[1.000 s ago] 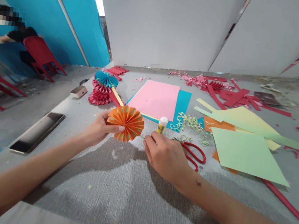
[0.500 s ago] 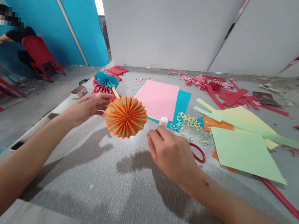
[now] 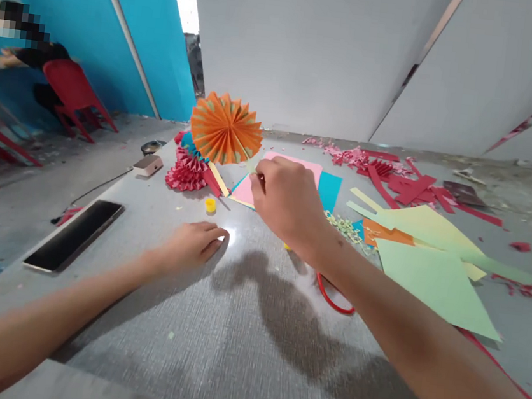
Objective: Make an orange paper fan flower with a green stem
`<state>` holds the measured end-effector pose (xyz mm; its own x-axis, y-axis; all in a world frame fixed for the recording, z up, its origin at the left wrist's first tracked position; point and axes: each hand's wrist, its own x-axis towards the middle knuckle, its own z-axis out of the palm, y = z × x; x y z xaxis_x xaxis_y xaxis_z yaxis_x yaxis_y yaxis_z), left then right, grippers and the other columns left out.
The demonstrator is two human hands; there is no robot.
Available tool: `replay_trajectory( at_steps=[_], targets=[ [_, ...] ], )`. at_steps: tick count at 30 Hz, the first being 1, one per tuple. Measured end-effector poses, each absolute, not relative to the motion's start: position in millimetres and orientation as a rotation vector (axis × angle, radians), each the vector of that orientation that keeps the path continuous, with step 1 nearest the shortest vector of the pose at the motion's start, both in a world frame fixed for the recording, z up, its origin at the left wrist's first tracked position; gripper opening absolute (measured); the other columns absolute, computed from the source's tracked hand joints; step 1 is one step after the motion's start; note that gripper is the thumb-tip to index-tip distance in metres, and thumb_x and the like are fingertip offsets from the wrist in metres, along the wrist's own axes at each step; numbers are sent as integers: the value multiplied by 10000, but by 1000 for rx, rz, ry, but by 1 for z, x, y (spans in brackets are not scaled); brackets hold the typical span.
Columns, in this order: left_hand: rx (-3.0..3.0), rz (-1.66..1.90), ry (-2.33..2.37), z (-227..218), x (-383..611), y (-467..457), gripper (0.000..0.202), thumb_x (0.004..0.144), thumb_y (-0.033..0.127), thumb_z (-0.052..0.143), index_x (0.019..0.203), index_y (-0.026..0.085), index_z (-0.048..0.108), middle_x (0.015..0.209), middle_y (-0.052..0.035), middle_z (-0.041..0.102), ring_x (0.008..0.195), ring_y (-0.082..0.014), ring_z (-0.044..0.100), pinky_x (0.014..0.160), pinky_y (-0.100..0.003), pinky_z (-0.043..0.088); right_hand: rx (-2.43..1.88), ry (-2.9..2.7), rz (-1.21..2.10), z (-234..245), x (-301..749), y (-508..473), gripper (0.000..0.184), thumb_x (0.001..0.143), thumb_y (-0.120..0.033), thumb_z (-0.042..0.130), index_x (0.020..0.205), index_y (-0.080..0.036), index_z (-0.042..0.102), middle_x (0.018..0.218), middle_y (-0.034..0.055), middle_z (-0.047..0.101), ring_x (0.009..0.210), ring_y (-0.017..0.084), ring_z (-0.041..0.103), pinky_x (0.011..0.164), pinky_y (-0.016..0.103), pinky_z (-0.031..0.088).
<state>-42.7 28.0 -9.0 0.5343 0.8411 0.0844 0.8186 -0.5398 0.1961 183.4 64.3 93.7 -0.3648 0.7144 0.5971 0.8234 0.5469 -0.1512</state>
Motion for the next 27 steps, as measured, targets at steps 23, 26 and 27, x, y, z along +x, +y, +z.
replay_trajectory(
  at_steps=[23, 26, 27],
  targets=[
    [3141, 983, 703, -7, -5, -40, 312, 1002, 230, 500, 723, 159, 618, 597, -3, 553, 522, -131, 510, 445, -314, 324, -1319, -2300, 106, 42, 44, 91, 437, 1038, -453, 446, 1004, -132, 740, 933, 146, 737, 815, 210, 650, 727, 300, 431],
    [3146, 921, 709, -11, -4, -38, 295, 978, 199, 506, 698, 165, 594, 594, 3, 540, 522, -131, 489, 444, -319, 324, -1507, -2134, -13, 44, 56, 122, 400, 1037, -389, 442, 1161, -114, 705, 1149, 206, 696, 995, 262, 660, 830, 335, 467],
    [3142, 891, 706, -13, -4, -38, 283, 966, 190, 512, 693, 168, 587, 594, 5, 541, 521, -131, 486, 447, -319, 327, -1570, -2143, 10, 42, 59, 131, 402, 1026, -395, 463, 1175, -110, 704, 1163, 215, 690, 1012, 277, 663, 839, 346, 475]
  ],
)
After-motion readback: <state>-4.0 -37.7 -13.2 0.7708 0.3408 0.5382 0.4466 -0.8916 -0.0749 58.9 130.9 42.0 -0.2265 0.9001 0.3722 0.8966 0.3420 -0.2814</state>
